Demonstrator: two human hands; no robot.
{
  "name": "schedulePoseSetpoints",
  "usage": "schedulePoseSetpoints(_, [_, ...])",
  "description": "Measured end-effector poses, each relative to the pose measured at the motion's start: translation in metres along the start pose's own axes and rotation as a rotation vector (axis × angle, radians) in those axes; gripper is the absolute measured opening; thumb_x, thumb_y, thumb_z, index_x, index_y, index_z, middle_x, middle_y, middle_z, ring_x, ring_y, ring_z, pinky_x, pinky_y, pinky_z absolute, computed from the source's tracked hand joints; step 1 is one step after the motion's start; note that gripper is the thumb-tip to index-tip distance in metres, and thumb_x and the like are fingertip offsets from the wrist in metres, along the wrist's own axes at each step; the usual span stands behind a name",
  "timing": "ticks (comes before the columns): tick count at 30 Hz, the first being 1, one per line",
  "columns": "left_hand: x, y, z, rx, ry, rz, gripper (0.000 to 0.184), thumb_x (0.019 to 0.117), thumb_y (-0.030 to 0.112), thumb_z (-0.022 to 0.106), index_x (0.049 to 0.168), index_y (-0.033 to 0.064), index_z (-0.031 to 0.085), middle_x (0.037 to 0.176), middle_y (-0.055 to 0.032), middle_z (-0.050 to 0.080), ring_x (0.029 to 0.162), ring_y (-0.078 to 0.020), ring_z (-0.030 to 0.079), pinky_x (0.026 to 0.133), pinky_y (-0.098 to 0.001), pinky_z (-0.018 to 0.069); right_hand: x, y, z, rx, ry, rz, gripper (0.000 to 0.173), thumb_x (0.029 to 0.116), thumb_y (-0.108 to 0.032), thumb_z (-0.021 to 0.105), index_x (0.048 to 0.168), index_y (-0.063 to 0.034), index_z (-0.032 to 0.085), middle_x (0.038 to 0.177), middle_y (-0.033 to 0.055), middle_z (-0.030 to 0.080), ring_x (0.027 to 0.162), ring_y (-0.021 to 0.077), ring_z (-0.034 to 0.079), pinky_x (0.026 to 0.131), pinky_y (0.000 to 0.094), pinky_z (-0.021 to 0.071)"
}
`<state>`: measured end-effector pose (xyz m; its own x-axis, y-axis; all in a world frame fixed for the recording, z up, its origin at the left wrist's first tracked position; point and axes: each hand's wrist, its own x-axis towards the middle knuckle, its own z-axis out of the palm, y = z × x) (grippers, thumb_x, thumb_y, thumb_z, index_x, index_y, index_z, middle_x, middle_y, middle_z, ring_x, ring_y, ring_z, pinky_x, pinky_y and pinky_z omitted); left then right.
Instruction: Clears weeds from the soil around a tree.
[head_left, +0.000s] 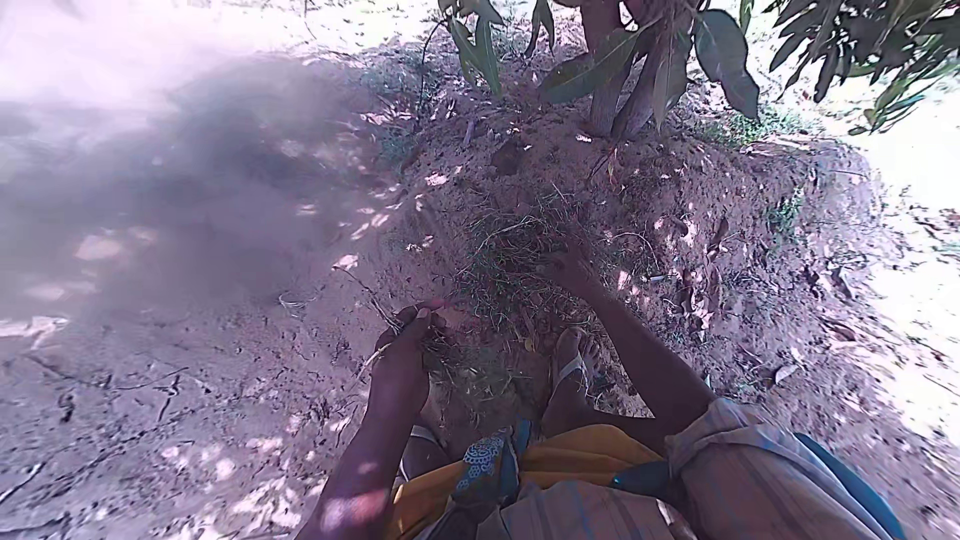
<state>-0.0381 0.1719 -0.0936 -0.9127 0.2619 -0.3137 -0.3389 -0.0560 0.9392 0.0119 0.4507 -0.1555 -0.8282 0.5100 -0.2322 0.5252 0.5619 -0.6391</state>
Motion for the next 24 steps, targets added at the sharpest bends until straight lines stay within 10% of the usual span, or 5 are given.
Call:
schedulePoseSetpoints(3, [0.004,0.004,-0.002,-0.03,0.041,0.012,0.026,0.1088,0.006,0.036,0.109,0.0033,0.062,0.075,0.0019,0.066,0.062,-0.0084,0.065,0.062,-0.0235,0.0581,-0.015,-0.013,0.03,-0.06,-0.221,-0.065,0.049,0.1011,-0.024,0.064,0.143,0.0004,0.057,0.146,0.0253,0.054,0.136,0.0396,0.051,0.113,0.0541,0.0399])
schedulePoseSetpoints(15, [0.011,0.029,-0.023,-0.124,0.084,0.178,0.027,0.1093,0.01,0.036,0.112,0.0083,0.063,0.079,0.0071,0.066,0.064,-0.0024,0.064,0.062,-0.018,0.0556,-0.021,-0.053,-0.051,0.889,0.053,-0.317,0.017,0.0983,0.005,0.052,0.104,-0.0006,0.067,0.093,-0.0016,0.068,0.081,0.0009,0.063,0.076,0.0191,0.0537])
schedulePoseSetpoints(18, [0.012,0.032,-0.028,-0.114,0.112,0.158,0.027,0.1092,0.009,0.037,0.112,0.0069,0.063,0.077,0.0058,0.066,0.061,-0.0028,0.063,0.059,-0.0184,0.0549,-0.009,-0.031,-0.075,0.679,0.227,-0.167,0.019,0.1011,-0.002,0.057,0.116,-0.0035,0.068,0.113,0.0034,0.068,0.095,0.0069,0.063,0.079,0.0256,0.0529])
schedulePoseSetpoints(21, [0.014,0.029,-0.029,-0.012,0.097,0.094,0.025,0.1093,0.01,0.039,0.109,0.0064,0.063,0.084,0.0045,0.068,0.068,-0.0032,0.065,0.063,-0.0184,0.0545,0.0,0.002,-0.084,0.203,0.206,0.045,0.044,0.1034,-0.01,0.057,0.144,0.0037,0.051,0.152,0.0271,0.046,0.14,0.0392,0.045,0.114,0.0552,0.0375])
schedulePoseSetpoints(24, [0.012,0.024,-0.03,0.158,0.017,0.069,0.027,0.109,0.013,0.04,0.115,0.0059,0.065,0.106,0.0027,0.071,0.089,-0.0034,0.065,0.078,-0.0215,0.0506,-0.003,0.005,-0.093,0.038,0.209,0.076,0.048,0.1054,-0.016,0.055,0.148,0.0047,0.047,0.15,0.0305,0.048,0.142,0.0444,0.044,0.117,0.0587,0.0326])
